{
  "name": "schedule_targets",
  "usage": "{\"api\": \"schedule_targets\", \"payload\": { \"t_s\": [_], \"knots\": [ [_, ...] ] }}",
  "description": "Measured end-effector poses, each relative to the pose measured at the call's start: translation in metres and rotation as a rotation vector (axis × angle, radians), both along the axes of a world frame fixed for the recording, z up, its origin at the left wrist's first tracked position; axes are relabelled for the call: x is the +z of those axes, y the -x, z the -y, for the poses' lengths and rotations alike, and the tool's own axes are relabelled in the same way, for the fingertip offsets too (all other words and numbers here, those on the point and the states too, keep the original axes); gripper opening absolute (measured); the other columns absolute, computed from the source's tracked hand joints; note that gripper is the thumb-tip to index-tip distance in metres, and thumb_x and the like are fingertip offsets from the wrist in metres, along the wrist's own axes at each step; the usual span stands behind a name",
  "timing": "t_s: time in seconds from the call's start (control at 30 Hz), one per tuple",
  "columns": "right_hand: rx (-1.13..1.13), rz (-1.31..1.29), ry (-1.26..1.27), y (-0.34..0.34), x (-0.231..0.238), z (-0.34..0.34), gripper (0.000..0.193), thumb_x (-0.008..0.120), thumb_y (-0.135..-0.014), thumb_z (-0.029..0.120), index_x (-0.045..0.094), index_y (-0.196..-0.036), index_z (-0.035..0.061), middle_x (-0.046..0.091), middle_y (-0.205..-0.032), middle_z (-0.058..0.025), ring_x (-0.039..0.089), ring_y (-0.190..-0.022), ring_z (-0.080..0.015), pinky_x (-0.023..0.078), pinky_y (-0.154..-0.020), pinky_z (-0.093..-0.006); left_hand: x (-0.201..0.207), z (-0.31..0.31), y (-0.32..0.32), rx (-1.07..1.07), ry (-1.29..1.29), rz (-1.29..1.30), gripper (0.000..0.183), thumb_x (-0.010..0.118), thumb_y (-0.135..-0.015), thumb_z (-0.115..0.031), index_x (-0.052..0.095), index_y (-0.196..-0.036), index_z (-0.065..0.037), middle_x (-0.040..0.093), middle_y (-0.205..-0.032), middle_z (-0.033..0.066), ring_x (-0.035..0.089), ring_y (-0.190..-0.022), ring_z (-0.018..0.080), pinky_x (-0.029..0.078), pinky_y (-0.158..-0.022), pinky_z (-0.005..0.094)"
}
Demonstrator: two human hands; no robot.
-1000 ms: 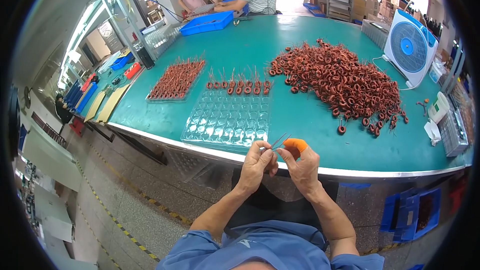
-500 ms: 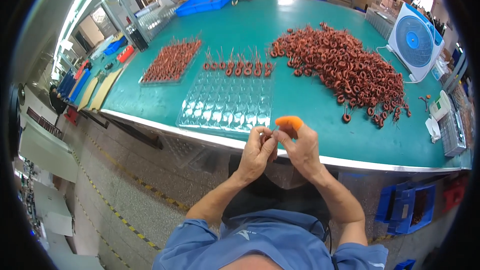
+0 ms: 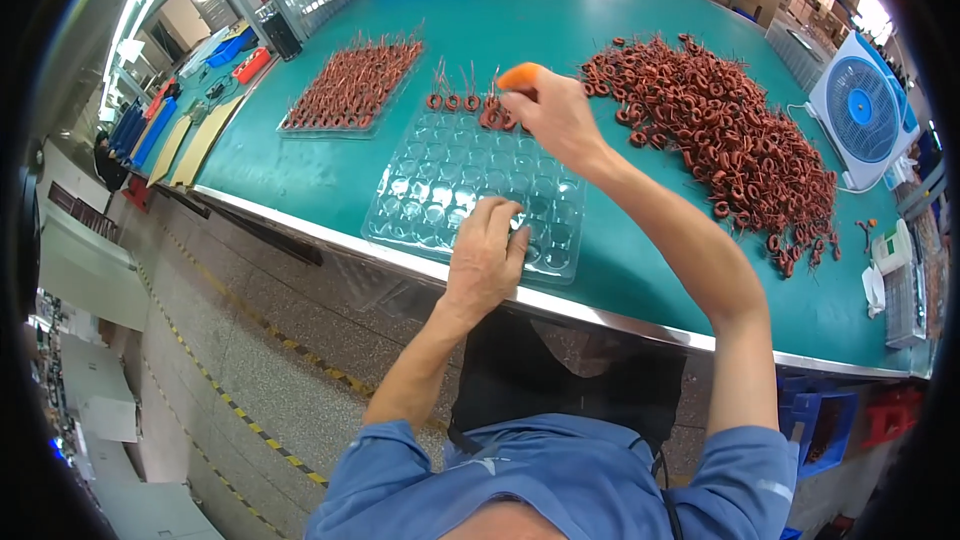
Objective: Assembling and organizing small copper wire coils into a plastic tray.
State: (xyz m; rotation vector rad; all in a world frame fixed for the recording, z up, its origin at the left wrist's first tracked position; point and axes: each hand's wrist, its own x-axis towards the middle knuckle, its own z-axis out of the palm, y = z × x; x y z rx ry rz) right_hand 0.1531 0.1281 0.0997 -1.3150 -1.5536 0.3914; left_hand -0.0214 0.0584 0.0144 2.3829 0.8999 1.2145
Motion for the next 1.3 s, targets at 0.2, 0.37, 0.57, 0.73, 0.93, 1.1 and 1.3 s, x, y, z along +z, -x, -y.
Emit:
{"api": "schedule_targets", "payload": {
  "t_s": [0.2, 0.37, 0.57, 0.73, 0.93, 1.1, 1.3],
  "knots": [
    [-0.032, 0.234, -0.058, 0.009, -0.044, -0.096, 0.019, 0.065, -0.081, 0.01, 0.065, -0.096, -0.002, 0.067, -0.079, -0.0215, 0.068, -0.069, -0.0313, 0.053, -0.064, -0.0379, -0.003, -0.001, -0.005, -0.022, 0.044, 0.06, 0.024, 0.064, -0.084, -0.007, 0.057, -0.106, -0.002, 0.058, -0.102, 0.016, 0.058, -0.092, 0.0356, 0.046, -0.081, 0.0425],
    [-0.003, 0.298, -0.003, 0.018, -0.058, -0.102, 0.014, 0.061, -0.08, 0.007, 0.062, -0.091, -0.0026, 0.064, -0.086, -0.0263, 0.062, -0.089, -0.0422, 0.05, -0.076, -0.0473, -0.004, -0.001, -0.005, -0.031, 0.022, 0.06, 0.02, 0.063, -0.084, -0.006, 0.057, -0.103, -0.003, 0.059, -0.099, 0.0133, 0.058, -0.089, 0.0324, 0.045, -0.079, 0.0408],
    [-0.062, 0.55, -0.188, 0.002, -0.048, -0.091, 0.03, 0.06, -0.084, 0.01, 0.056, -0.113, 0.0016, 0.059, -0.095, -0.021, 0.061, -0.085, -0.0416, 0.051, -0.075, -0.0475, -0.001, -0.002, -0.01, -0.054, 0.008, 0.06, 0.017, 0.062, -0.084, -0.005, 0.057, -0.101, -0.003, 0.059, -0.095, 0.0126, 0.058, -0.088, 0.0317, 0.044, -0.078, 0.0401],
    [-0.099, 0.599, -0.202, -0.022, -0.016, -0.01, 0.034, 0.058, -0.087, 0.01, 0.053, -0.118, -0.0006, 0.054, -0.103, -0.0169, 0.061, -0.088, -0.0366, 0.051, -0.074, -0.046, -0.003, -0.003, -0.004, -0.02, 0.043, 0.068, 0.014, 0.062, -0.084, -0.006, 0.059, -0.097, -0.004, 0.06, -0.093, 0.0123, 0.058, -0.085, 0.0334, 0.045, -0.076, 0.042],
    [-0.49, 1.098, -0.245, -0.139, -0.024, 0.088, 0.04, 0.06, -0.082, 0.011, 0.057, -0.119, -0.0046, 0.052, -0.119, -0.0167, 0.048, -0.115, -0.031, 0.039, -0.096, -0.043, -0.002, -0.001, -0.009, -0.012, 0.009, 0.038, 0.011, 0.062, -0.084, -0.006, 0.058, -0.095, -0.004, 0.06, -0.09, 0.012, 0.058, -0.083, 0.0337, 0.045, -0.075, 0.0426],
    [-0.541, 1.272, -0.166, -0.211, -0.045, 0.123, 0.032, 0.059, -0.081, 0.012, 0.059, -0.111, 0.0019, 0.056, -0.11, -0.0104, 0.049, -0.109, -0.0269, 0.038, -0.092, -0.0399, -0.001, -0.001, -0.014, -0.01, -0.008, 0.026, 0.008, 0.061, -0.085, -0.006, 0.059, -0.092, -0.005, 0.059, -0.087, 0.0117, 0.058, -0.081, 0.0339, 0.045, -0.073, 0.0426],
    [-0.492, 1.306, 0.07, -0.212, -0.038, 0.107, 0.008, 0.058, -0.079, 0.009, 0.064, -0.085, 0.0062, 0.059, -0.094, -0.0088, 0.052, -0.099, -0.0242, 0.042, -0.083, -0.0354, -0.003, -0.004, -0.013, 0.0, -0.003, 0.005, 0.007, 0.06, -0.086, -0.007, 0.059, -0.092, -0.004, 0.059, -0.089, 0.0117, 0.059, -0.082, 0.034, 0.045, -0.073, 0.0422]
  ]
}}
